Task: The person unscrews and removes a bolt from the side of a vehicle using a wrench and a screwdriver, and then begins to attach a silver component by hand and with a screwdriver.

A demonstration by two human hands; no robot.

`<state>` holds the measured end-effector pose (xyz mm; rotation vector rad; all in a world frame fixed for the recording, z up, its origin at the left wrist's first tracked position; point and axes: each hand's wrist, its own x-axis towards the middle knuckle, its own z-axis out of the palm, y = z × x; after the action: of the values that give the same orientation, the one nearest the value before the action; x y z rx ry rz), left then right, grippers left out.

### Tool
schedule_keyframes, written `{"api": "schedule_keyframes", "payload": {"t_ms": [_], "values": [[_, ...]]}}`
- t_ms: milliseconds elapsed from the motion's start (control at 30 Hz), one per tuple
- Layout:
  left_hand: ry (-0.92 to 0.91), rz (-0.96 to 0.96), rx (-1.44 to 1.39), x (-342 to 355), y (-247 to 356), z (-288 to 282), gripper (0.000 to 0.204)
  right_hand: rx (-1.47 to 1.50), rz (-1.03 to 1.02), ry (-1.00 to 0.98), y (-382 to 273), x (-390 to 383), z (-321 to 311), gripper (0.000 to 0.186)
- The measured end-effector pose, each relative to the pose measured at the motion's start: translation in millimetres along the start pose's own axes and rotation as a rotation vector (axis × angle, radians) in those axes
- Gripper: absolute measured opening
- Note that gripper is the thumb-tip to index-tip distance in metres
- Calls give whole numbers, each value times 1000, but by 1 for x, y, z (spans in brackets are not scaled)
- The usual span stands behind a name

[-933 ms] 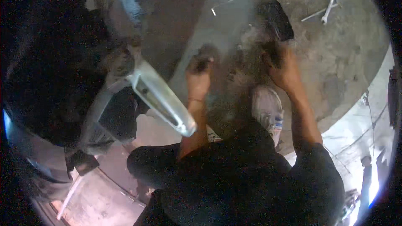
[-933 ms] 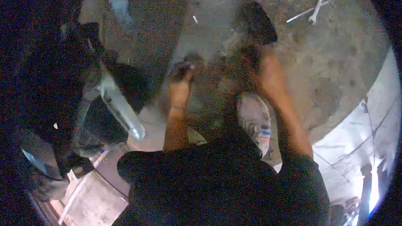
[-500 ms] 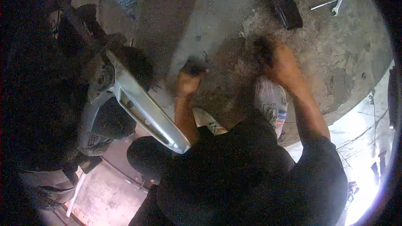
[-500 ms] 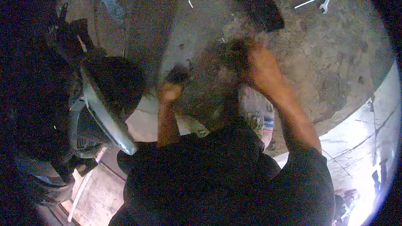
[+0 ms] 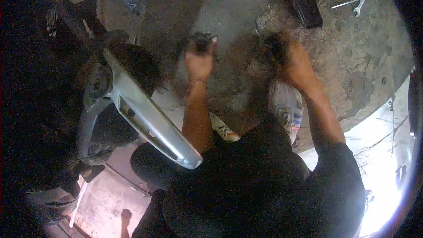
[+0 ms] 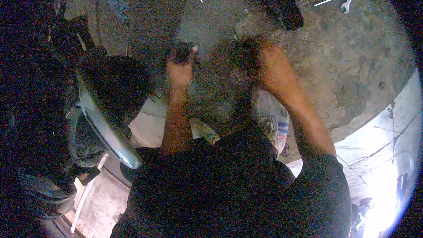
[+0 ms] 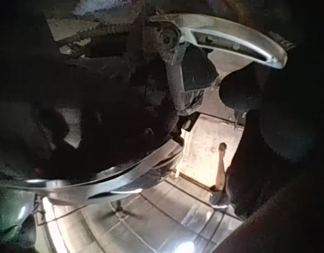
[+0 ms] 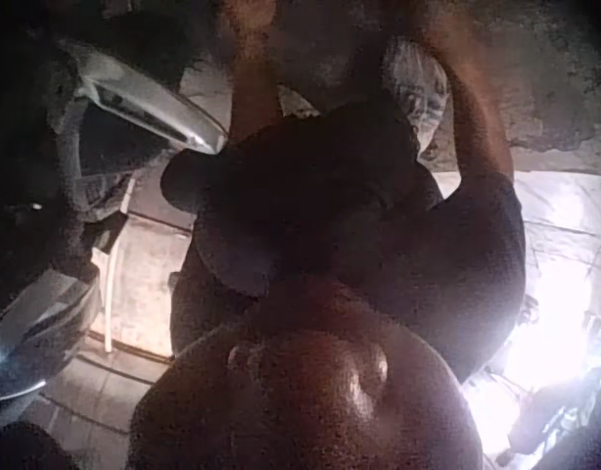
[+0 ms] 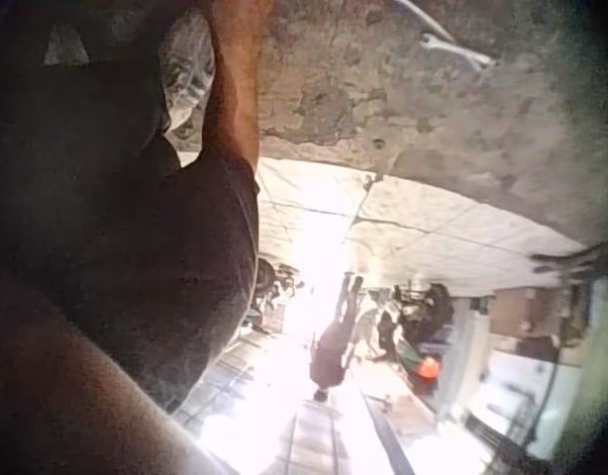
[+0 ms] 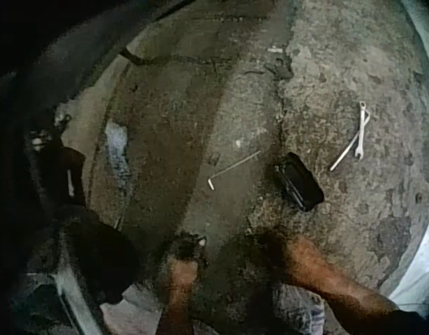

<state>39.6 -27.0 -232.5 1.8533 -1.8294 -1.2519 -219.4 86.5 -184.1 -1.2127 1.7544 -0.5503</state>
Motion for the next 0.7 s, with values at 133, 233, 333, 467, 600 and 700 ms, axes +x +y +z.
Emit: {"api": "schedule_keyframes", "payload": {"t_ms": [133, 233, 333, 467, 600, 700], "values": [[62, 77, 397, 13, -30, -11, 50, 31, -8, 6, -8, -1, -1, 33], [18, -59, 259, 11, -12, -17, 49, 15, -47, 46, 9, 0, 15, 36], [28, -18, 175, 6, 2, -15, 45, -50, -99, 71, 19, -8, 37, 41], [21, -1, 214, -25, 12, -9, 39, -117, -57, -190, -3, 2, 52, 47], [-54, -31, 267, -57, 6, 12, 39, 5, -232, 18, -1, 2, 61, 35], [-67, -167, 28, -59, 20, 7, 38, -73, -114, -87, -6, 2, 55, 45]]}}
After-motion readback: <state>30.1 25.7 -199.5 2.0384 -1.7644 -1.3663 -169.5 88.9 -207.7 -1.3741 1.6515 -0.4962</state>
